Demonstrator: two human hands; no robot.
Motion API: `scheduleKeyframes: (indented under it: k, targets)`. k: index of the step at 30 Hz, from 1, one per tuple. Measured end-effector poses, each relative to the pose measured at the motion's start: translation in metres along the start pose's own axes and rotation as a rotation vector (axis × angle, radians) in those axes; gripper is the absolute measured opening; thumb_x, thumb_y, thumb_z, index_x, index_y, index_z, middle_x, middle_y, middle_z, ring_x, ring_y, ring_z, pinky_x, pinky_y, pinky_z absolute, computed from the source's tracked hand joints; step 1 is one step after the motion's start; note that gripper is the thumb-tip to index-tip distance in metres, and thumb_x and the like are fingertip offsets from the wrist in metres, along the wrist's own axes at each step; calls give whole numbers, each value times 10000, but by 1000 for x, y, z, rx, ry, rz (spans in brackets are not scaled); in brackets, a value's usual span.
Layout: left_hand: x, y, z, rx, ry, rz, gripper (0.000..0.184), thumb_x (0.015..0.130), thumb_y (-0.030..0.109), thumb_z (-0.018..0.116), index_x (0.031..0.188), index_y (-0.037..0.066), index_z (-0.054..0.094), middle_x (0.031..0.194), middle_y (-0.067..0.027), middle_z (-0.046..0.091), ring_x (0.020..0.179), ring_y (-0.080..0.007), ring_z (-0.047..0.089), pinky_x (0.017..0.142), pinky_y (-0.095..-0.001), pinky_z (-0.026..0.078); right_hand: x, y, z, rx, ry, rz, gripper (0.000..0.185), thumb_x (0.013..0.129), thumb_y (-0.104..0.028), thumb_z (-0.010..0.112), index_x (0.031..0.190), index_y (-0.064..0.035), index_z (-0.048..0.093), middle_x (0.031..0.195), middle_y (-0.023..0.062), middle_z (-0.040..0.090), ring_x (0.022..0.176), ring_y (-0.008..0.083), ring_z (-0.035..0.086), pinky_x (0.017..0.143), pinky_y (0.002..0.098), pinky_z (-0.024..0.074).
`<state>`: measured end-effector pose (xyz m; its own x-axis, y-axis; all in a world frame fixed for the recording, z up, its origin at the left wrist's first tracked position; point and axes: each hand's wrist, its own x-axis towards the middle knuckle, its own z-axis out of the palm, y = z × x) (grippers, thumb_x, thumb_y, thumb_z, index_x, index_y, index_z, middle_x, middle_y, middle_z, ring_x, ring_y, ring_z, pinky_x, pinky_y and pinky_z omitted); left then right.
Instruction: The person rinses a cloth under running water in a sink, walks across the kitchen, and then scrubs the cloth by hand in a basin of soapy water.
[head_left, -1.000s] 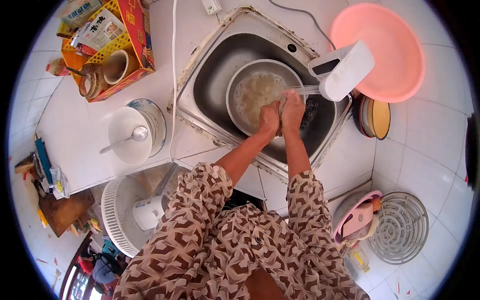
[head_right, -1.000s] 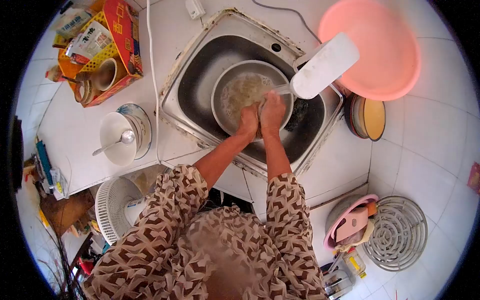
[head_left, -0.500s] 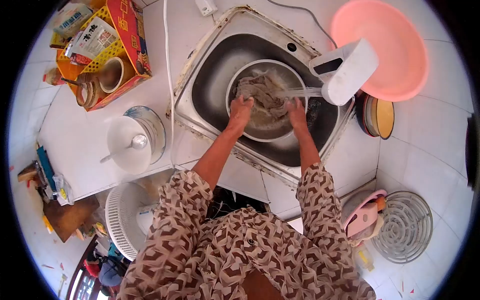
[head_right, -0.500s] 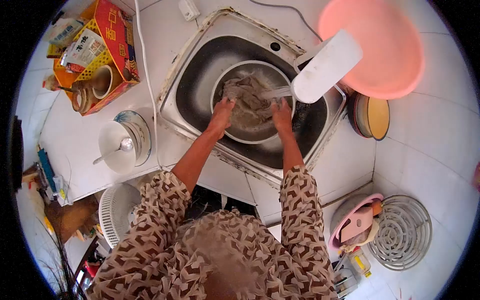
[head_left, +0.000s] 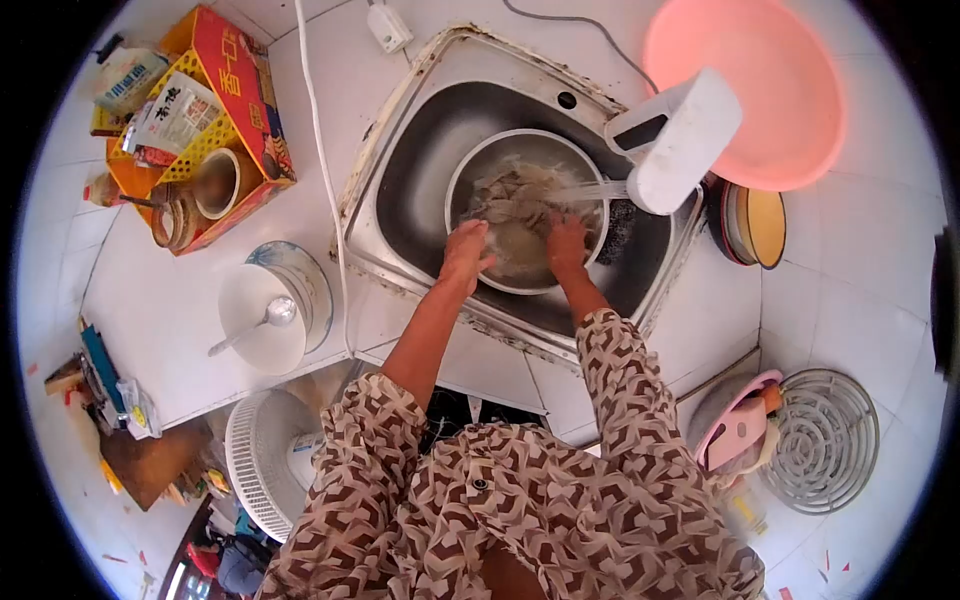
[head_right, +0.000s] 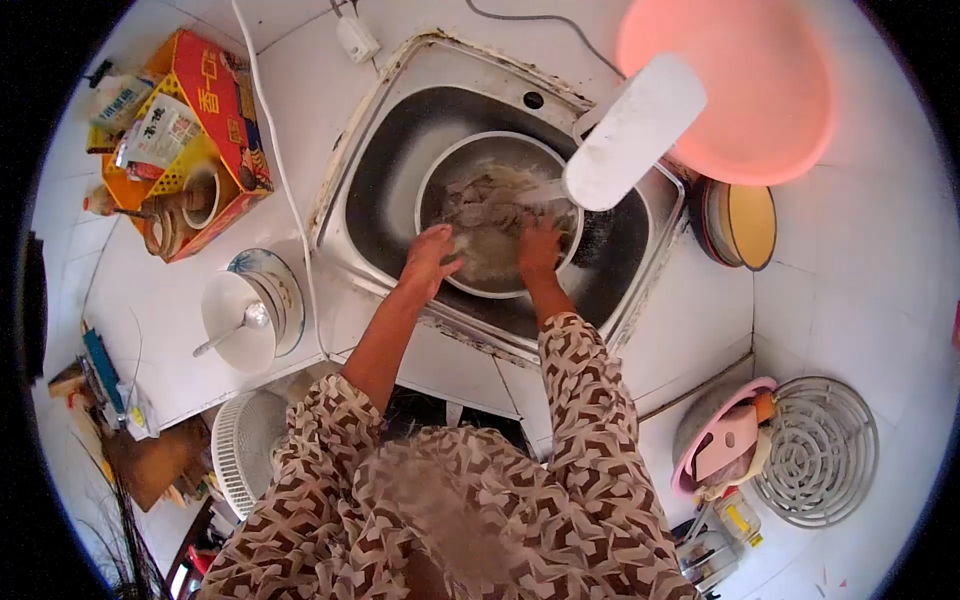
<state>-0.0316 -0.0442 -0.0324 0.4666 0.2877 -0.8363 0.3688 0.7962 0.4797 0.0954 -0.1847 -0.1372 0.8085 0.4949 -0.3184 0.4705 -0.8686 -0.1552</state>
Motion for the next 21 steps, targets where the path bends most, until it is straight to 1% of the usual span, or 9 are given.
scheduleKeyframes:
  k: [3,7,8,11,12,15,19,20,21]
  targets:
    - [5,-8,1,-157,-32,-140,637,911,350,484,1394,49,198,1455,-166,134,1333,-371,162,1023,-528,299,-4,-22,-43,373,-512,-55,399,741,-68,533,1125,-159,594,1072,153,552,998,337,524,862,424,423]
    - [11,-11,6,-274,-63,-294,707,902,408,469,1409,58,124,1467,-176,36,1332,-418,109,1008,-580,282,-33,-33,-86,497,-254,-288,336,703,-42,529,1018,-103,631,939,162,589,915,342,548,816,413,441]
    - [11,-8,12,-281,1,-349,662,903,428,452,1391,57,202,1444,-175,169,1315,-389,202,981,-598,301,-42,-32,-98,524,-187,-386,317,695,-40,531,990,-93,636,916,163,591,895,347,551,805,416,443]
    - [10,-7,12,-345,-286,-264,579,898,450,442,1360,128,308,1373,-188,312,1247,-342,344,955,-568,336,-69,-38,-143,600,-158,-557,296,676,-38,539,954,-77,632,912,161,582,891,339,543,796,415,438]
    - [34,-20,4,-420,-256,-319,498,904,432,433,1302,135,403,1251,-156,467,1133,-310,469,931,-519,382,-80,-42,-157,632,-182,-593,295,671,-38,542,951,-73,627,922,159,576,899,332,537,797,413,434]
    - [25,-15,13,-242,-196,-260,454,901,400,453,1246,105,447,1173,-133,522,1057,-302,523,870,-458,450,-105,-54,-185,713,-232,-539,294,670,-46,537,952,-70,615,932,147,541,905,316,510,802,401,419]
    - [0,-17,30,-410,-281,-19,345,907,290,452,1186,88,470,1091,-110,551,994,-264,565,773,-387,513,-97,-58,-157,944,93,-229,392,778,-318,585,1085,-76,553,946,176,455,959,348,449,813,461,366]
    - [13,-30,30,-400,-309,42,402,919,350,405,1238,106,430,1178,-104,508,1067,-263,525,859,-415,473,-92,-60,-151,948,123,-118,522,764,-434,605,1120,-57,542,954,202,435,971,355,427,840,488,340]
    - [4,-30,34,-417,-327,38,430,923,381,382,1255,111,412,1214,-103,482,1101,-261,499,894,-423,446,-88,-63,-142,902,161,-42,541,758,-441,611,1136,-61,540,986,218,437,998,365,423,858,486,338]
